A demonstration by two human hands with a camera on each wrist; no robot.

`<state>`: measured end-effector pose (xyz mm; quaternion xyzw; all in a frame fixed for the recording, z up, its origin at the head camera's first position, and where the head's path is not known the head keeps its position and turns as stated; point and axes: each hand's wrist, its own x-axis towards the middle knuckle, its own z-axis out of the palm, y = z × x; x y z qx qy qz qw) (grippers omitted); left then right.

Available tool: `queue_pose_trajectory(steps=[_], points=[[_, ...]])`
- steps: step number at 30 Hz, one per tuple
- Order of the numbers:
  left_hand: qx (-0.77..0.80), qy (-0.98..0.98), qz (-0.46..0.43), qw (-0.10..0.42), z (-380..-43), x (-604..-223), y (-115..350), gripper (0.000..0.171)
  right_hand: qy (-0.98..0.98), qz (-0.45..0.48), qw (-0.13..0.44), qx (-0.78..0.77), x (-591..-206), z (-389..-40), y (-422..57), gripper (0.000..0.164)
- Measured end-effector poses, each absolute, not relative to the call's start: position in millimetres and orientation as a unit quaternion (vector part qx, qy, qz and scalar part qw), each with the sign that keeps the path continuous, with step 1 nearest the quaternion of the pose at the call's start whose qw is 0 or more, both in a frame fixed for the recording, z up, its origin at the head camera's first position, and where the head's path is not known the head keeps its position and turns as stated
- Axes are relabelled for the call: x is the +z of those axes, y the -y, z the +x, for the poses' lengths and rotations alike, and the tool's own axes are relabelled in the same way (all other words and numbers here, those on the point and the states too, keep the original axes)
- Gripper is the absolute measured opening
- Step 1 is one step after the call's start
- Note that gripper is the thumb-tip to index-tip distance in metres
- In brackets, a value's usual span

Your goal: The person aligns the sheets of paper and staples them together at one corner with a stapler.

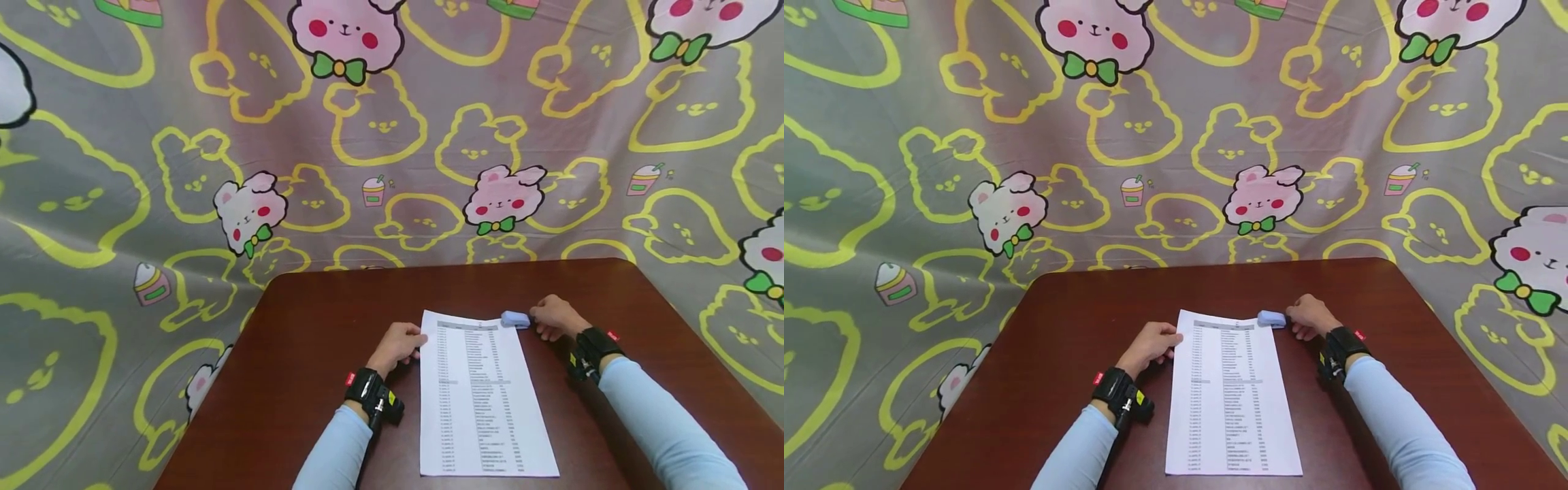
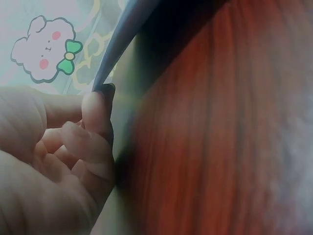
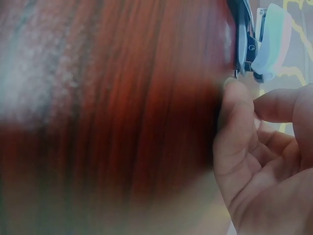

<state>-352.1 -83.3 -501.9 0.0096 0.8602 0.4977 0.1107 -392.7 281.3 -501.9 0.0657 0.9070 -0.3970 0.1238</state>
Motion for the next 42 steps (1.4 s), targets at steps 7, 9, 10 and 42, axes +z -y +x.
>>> queue_pose_trajectory(steps=[7, 9, 10, 42], points=[[0.507, -0.854, 0.017, 0.111, -356, -506, 85, 0.024, -0.907, 0.063, 0.121, -0.398, -502, -391, -281, 0.026], [0.508, -0.853, 0.020, 0.114, -357, -507, 85, 0.023, -0.908, 0.063, 0.118, -0.396, -501, -390, -282, 0.026], [0.510, -0.852, 0.023, 0.114, -357, -507, 85, 0.023, -0.908, 0.067, 0.118, -0.396, -501, -390, -282, 0.026], [0.442, -0.894, -0.027, 0.075, -363, -503, 81, 0.021, -0.903, 0.052, 0.133, -0.404, -496, -391, -287, 0.024]])
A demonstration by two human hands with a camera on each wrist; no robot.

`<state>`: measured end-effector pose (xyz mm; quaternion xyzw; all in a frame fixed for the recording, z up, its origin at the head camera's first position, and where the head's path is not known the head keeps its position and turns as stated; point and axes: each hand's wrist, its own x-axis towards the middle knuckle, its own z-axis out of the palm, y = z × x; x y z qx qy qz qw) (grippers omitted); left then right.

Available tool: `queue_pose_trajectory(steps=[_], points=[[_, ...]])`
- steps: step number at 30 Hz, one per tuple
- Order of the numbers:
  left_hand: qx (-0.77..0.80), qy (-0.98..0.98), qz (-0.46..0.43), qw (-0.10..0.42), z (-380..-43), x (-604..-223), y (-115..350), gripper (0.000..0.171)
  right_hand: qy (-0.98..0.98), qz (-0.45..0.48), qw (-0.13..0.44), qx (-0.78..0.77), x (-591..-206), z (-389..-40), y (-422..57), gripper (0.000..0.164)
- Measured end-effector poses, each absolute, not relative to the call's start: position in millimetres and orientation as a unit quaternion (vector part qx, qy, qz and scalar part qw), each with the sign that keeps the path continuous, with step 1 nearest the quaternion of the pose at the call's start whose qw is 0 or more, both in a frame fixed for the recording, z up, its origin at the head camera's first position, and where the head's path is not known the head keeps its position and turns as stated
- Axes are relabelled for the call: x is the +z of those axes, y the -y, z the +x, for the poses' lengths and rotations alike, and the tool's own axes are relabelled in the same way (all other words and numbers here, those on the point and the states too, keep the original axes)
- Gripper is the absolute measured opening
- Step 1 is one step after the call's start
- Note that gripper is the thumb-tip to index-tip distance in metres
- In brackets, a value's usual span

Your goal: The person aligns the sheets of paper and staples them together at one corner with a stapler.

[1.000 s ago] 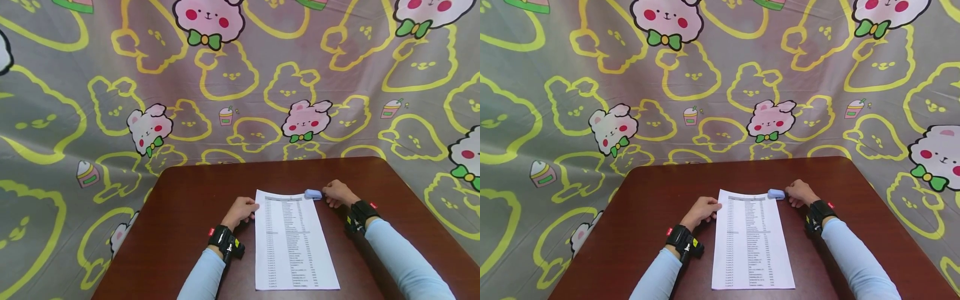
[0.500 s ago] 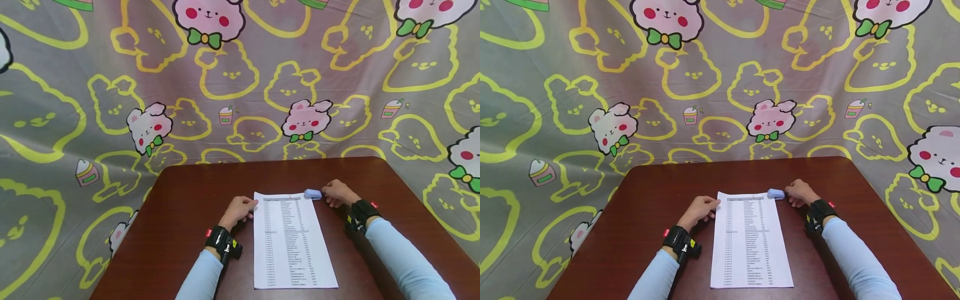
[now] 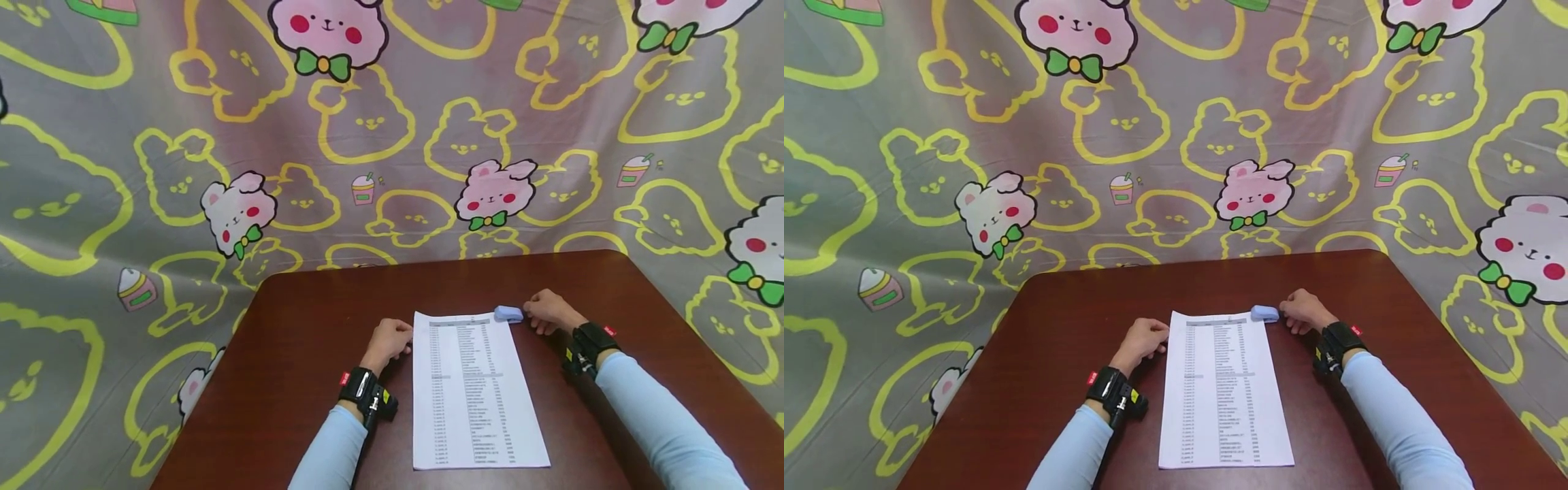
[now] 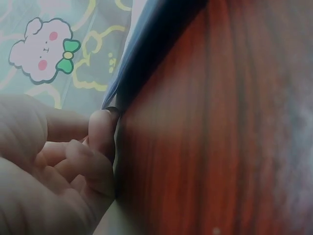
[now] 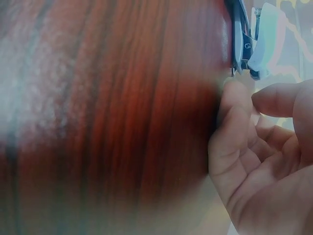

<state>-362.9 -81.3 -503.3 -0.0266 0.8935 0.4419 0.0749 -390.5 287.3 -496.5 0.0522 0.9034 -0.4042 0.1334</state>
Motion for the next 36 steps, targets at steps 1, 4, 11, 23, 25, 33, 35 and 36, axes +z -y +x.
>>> queue_pose_trajectory(steps=[1, 4, 11, 23, 25, 33, 35, 36], points=[[0.443, -0.893, -0.028, 0.074, -363, -504, 81, 0.021, -0.904, 0.051, 0.134, -0.404, -496, -390, -287, 0.024], [0.444, -0.893, -0.027, 0.070, -362, -505, 80, 0.020, -0.904, 0.049, 0.133, -0.403, -495, -389, -287, 0.024], [0.375, -0.925, 0.022, -0.057, -356, -487, 74, 0.018, -0.909, 0.023, 0.147, -0.389, -488, -388, -288, 0.025], [0.260, -0.942, 0.212, 0.015, -393, -417, -22, 0.025, -0.943, -0.082, 0.223, -0.234, -413, -413, -251, 0.028], [0.235, -0.947, 0.214, 0.047, -401, -418, -36, 0.030, -0.942, -0.090, 0.246, -0.210, -407, -416, -245, 0.024], [0.226, -0.949, 0.188, 0.114, -406, -438, -79, 0.040, -0.934, -0.071, 0.290, -0.197, -414, -417, -253, 0.021], [0.233, -0.949, 0.180, 0.114, -403, -440, -80, 0.038, -0.930, -0.072, 0.289, -0.217, -417, -418, -255, 0.022], [0.233, -0.949, 0.178, 0.113, -401, -441, -80, 0.037, -0.928, -0.076, 0.288, -0.224, -419, -418, -256, 0.022]])
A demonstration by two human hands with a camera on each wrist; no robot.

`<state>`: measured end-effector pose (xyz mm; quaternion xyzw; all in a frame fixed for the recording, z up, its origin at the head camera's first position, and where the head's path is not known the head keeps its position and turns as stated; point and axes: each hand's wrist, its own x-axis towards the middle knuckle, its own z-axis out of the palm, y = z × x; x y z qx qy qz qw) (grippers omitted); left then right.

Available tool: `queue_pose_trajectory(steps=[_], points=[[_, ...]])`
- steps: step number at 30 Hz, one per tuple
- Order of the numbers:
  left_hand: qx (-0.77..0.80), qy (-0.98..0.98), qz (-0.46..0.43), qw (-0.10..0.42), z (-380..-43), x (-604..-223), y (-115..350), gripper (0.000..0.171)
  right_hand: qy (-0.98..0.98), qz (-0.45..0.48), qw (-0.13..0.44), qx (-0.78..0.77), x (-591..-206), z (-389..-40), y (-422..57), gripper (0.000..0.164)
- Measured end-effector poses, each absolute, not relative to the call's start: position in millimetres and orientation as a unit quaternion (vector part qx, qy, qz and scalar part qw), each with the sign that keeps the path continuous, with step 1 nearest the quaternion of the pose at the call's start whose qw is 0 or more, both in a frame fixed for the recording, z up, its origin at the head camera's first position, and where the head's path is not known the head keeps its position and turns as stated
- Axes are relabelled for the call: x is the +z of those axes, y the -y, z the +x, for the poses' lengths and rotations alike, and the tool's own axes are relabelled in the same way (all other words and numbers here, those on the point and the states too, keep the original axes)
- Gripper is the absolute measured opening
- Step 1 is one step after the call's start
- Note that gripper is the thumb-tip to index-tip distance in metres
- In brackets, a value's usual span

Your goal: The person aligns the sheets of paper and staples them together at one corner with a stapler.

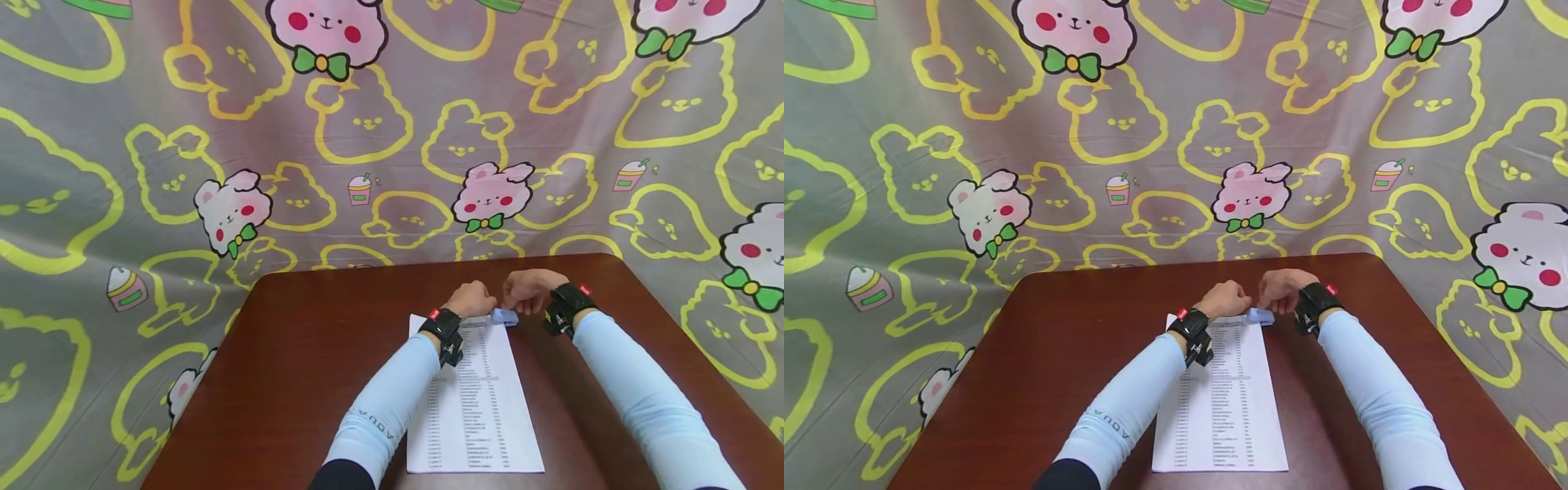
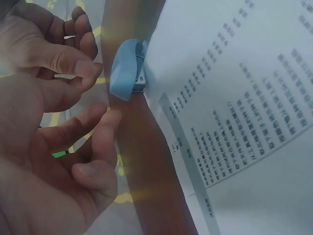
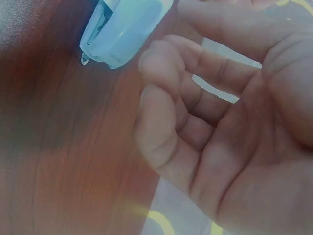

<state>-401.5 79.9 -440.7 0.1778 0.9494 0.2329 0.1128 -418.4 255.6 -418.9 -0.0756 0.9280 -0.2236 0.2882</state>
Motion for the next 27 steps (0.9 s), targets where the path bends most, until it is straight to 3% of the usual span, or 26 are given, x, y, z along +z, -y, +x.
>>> queue_pose_trajectory(steps=[7, 27], points=[[0.243, -0.946, 0.184, 0.112, -393, -440, -80, 0.027, -0.918, -0.083, 0.294, -0.251, -426, -417, -259, 0.021], [0.264, -0.947, 0.141, 0.117, -394, -459, -91, 0.024, -0.914, -0.072, 0.283, -0.283, -441, -417, -268, 0.024]])
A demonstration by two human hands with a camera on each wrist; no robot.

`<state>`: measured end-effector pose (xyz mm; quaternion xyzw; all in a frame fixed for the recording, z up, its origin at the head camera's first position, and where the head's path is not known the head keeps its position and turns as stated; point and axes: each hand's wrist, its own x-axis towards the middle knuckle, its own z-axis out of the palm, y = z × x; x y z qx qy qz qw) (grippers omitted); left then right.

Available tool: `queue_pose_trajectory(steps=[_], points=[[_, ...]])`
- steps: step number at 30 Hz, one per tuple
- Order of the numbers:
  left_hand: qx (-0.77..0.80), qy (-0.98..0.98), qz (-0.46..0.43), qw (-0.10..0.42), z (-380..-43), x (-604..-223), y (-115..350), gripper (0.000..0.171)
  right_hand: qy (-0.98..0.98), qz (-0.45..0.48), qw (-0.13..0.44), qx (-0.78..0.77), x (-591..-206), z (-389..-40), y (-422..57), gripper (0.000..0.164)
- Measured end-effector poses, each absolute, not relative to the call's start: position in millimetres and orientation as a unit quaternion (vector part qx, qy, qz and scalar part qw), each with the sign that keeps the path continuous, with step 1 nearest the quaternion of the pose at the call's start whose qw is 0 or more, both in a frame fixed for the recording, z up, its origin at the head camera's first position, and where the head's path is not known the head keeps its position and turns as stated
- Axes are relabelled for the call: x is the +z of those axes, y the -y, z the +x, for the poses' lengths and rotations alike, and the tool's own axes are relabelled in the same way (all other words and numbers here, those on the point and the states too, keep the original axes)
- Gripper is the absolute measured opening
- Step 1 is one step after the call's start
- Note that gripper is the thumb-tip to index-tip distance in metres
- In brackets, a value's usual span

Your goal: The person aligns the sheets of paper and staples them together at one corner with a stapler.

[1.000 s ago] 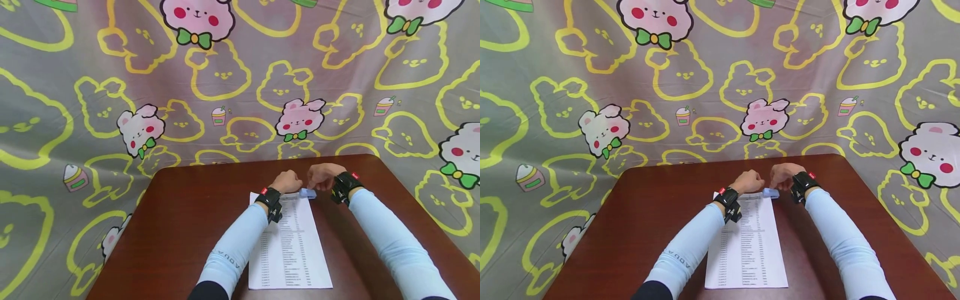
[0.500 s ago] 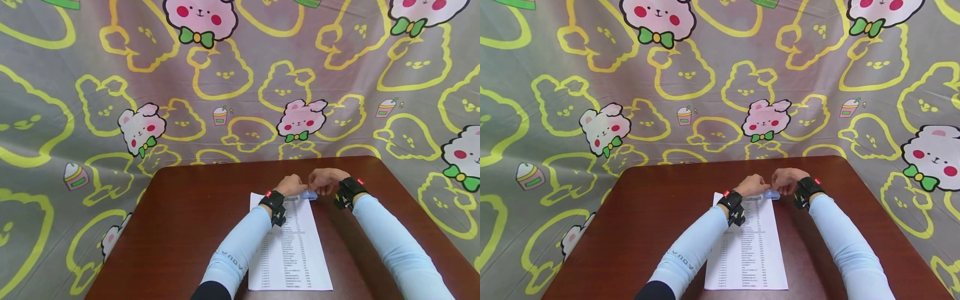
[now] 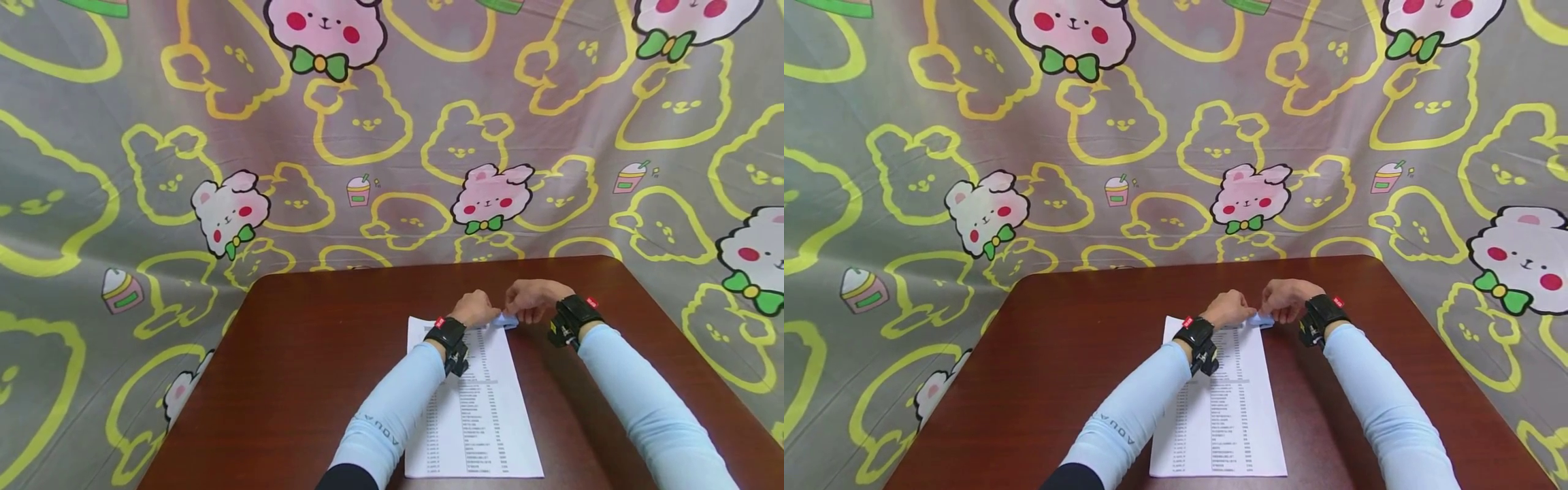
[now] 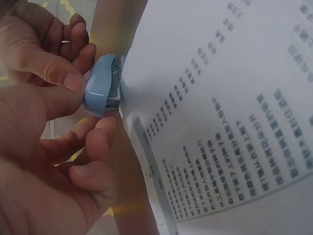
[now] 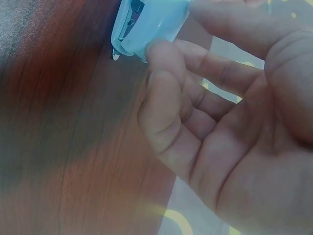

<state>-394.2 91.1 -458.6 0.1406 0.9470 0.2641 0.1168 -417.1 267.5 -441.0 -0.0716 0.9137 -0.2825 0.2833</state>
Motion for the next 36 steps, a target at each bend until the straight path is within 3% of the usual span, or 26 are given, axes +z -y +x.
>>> queue_pose_trajectory(steps=[13, 36], points=[[0.270, -0.947, 0.126, 0.118, -395, -459, -92, 0.023, -0.908, -0.068, 0.265, -0.316, -449, -414, -269, 0.029], [0.297, -0.937, 0.138, 0.120, -395, -463, -89, 0.021, -0.872, -0.041, 0.327, -0.361, -462, -422, -283, 0.034]])
